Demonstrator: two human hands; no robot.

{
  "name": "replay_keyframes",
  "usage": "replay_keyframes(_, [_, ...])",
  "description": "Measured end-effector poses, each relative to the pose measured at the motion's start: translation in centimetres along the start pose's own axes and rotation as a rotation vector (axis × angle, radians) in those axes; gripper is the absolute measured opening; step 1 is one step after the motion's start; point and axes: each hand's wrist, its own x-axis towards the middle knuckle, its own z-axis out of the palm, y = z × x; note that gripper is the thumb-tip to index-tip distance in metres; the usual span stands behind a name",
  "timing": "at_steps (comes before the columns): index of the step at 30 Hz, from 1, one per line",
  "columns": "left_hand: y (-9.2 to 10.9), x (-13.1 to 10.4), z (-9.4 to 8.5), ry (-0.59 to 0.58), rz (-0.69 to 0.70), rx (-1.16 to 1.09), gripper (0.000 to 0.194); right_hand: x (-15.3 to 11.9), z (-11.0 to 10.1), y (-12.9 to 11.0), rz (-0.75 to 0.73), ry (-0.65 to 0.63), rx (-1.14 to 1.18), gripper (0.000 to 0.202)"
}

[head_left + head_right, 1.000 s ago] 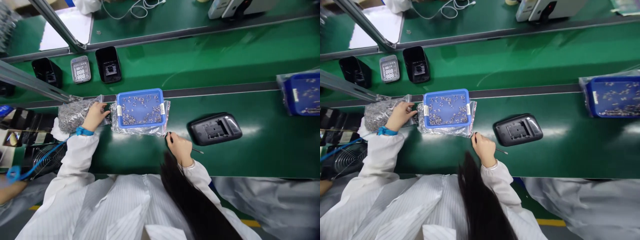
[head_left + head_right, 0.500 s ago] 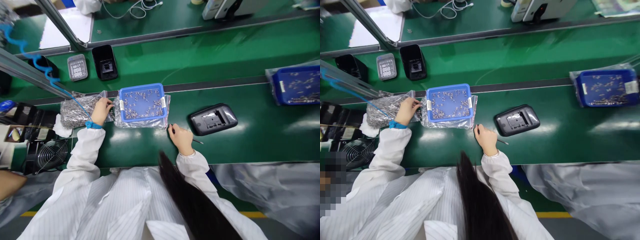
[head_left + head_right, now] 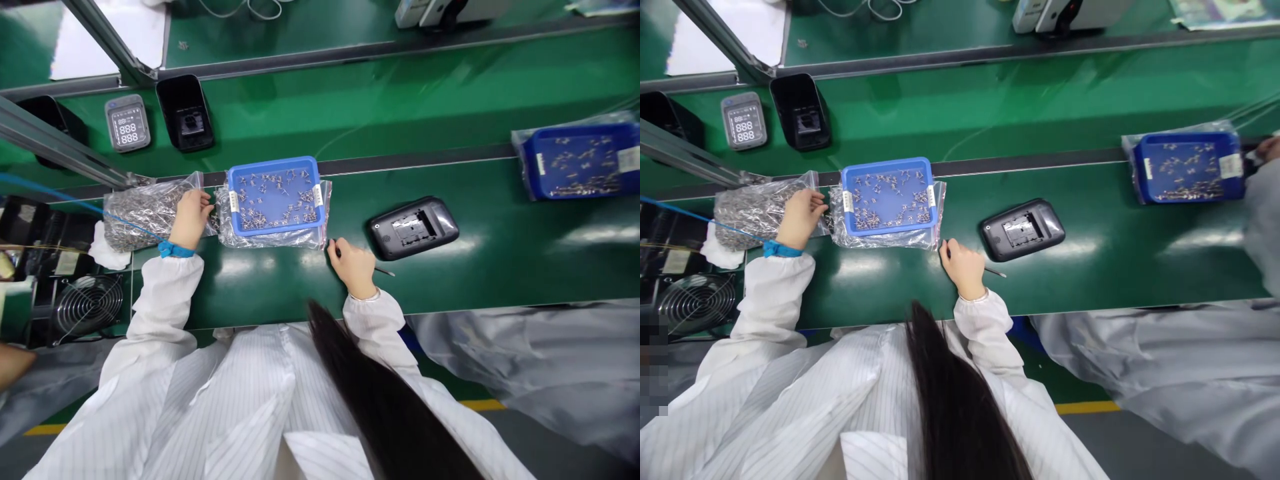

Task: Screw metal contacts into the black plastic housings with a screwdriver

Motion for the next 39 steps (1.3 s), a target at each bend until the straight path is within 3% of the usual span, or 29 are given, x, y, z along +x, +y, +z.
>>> replay_keyframes(4, [3.5,-1.8,-1.3,0.143,-0.011,-0.268,0.016,0.1,-0.3,0.0,0.001,0.006,0.038,0.042])
replay_keyframes(6, [6.0,-3.2,-1.0,0.139,-0.007,-0.419,0.018,-0.2,-0.7,-0.3,-0.004,0.007,0.058,0.043])
replay_keyframes(11, [11.0,-6.5,2.2,-0.164,-0.028,-0.734,0.035,-1.3,-3.0,-2.7,-0.141,0.018,0.275,0.04])
replay_keyframes(13, [12.0,-6.9,3.4,-0.292,-0.031,-0.825,0.039,-1.3,-4.2,-4.2,-0.233,0.016,0.43,0.041])
replay_keyframes(15, [12.3,-6.2,4.4,-0.322,-0.033,-0.847,0.038,-0.9,-5.1,-5.5,-0.264,-0.041,0.455,0.045])
replay_keyframes(20, [11.4,-2.0,5.5,-0.135,0.078,-0.716,0.036,0.0,-6.0,-7.1,-0.234,-0.184,0.256,0.049])
replay_keyframes(24, [9.2,0.2,4.3,-0.062,0.255,-0.365,0.028,-0.6,-5.1,-6.9,-0.234,-0.195,0.221,0.046])
replay_keyframes(28, [5.3,1.5,1.8,0.173,0.061,-0.061,0.031,-1.5,-3.7,-6.3,-0.183,-0.256,0.216,0.043])
replay_keyframes(30, [3.4,2.3,0.9,0.178,-0.033,0.008,0.028,-1.7,-3.2,-6.1,-0.172,-0.298,0.18,0.043])
replay_keyframes(33, [1.6,3.4,0.6,0.075,-0.092,0.021,0.023,-1.8,-2.5,-6.3,-0.2,-0.341,0.143,0.044])
replay_keyframes(39, [1.3,4.1,1.5,0.079,-0.076,0.046,0.01,-1.6,-1.7,-6.7,-0.233,-0.36,0.134,0.043])
